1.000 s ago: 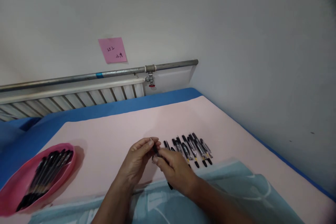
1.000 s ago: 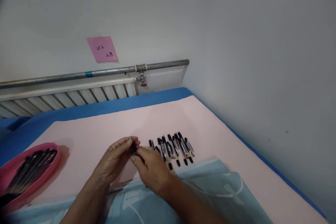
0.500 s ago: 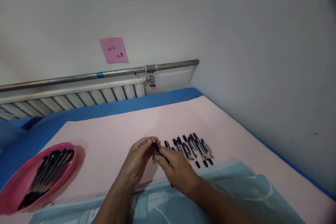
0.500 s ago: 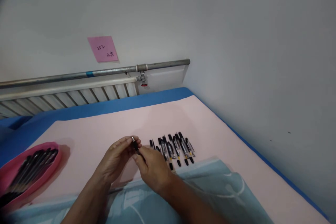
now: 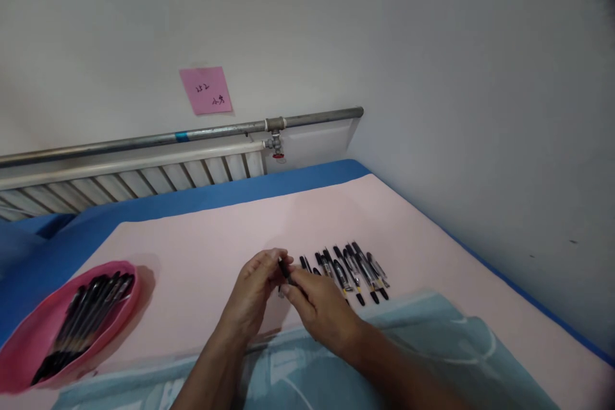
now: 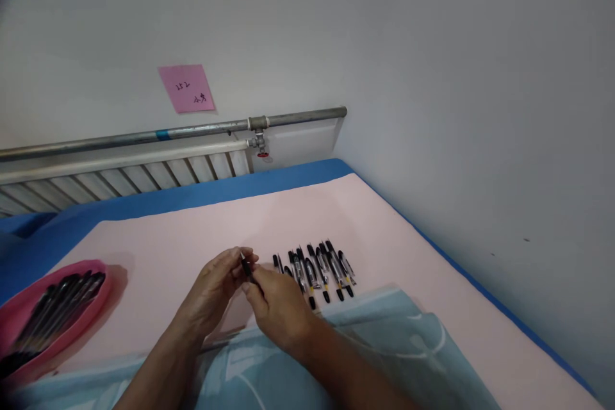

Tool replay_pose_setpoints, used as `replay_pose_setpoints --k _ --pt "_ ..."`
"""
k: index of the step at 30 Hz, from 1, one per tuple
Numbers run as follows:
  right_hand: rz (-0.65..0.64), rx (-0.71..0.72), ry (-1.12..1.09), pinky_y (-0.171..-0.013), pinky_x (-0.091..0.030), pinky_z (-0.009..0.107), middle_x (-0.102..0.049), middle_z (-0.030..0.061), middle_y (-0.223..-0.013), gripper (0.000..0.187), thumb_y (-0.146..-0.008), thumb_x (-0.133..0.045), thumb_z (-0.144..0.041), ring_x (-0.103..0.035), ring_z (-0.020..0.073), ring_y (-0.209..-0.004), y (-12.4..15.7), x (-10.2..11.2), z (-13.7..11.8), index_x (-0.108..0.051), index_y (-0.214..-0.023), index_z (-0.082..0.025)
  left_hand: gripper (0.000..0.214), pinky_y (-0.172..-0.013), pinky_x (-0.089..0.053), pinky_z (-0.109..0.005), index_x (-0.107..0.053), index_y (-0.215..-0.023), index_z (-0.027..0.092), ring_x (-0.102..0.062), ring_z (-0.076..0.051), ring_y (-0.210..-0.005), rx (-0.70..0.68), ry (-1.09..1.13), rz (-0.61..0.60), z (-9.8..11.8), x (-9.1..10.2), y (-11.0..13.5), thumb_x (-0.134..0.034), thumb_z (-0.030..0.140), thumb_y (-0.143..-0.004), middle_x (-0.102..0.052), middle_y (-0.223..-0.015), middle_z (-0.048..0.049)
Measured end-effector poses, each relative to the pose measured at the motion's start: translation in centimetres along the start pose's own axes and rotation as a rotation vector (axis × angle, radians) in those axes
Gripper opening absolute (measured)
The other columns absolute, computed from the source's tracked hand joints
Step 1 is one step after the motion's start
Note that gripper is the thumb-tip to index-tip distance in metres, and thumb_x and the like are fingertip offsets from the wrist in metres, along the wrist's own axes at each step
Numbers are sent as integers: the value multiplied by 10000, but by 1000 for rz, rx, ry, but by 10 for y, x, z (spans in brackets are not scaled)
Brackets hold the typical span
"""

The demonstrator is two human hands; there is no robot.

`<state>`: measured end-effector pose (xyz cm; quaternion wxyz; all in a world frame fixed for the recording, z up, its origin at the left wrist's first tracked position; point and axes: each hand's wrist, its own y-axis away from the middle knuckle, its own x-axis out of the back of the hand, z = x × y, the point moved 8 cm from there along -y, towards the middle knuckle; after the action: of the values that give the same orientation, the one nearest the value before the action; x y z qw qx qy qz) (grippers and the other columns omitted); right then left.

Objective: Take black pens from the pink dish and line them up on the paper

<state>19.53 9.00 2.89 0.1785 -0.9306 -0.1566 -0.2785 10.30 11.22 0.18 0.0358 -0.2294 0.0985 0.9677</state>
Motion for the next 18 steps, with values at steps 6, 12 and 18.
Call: replay_pose_setpoints --k 6,12,18 --pt "-3 -35 -30 -601 -336 230 -560 9 -690 183 -848 -413 -235 -509 139 -688 0 -2 3 -491 -691 -181 119 -695 -427 -226 -638 -711 118 -579 -127 -717 24 38 -51 0 -2 0 -679 226 -685 -647 -730 -48" --pt "-9 -53 -61 -567 -310 225 -505 -15 -617 201 -842 -411 -230 -475 121 -629 -1 -1 3 -450 -650 -184 202 -693 -431 -241 -648 -819 125 -586 -144 -760 49 82 -41 -5 1 -1 -619 312 -747 -648 -771 -59" --pt "-28 -73 -102 -578 -313 221 -498 -22 -602 204 -842 -414 -240 -481 120 -639 0 -2 4 -451 -649 -184 127 -650 -417 -214 -605 -658 129 -563 -106 -644 26 48 -23 -3 3 -3 -679 228 -687 -627 -653 -21"
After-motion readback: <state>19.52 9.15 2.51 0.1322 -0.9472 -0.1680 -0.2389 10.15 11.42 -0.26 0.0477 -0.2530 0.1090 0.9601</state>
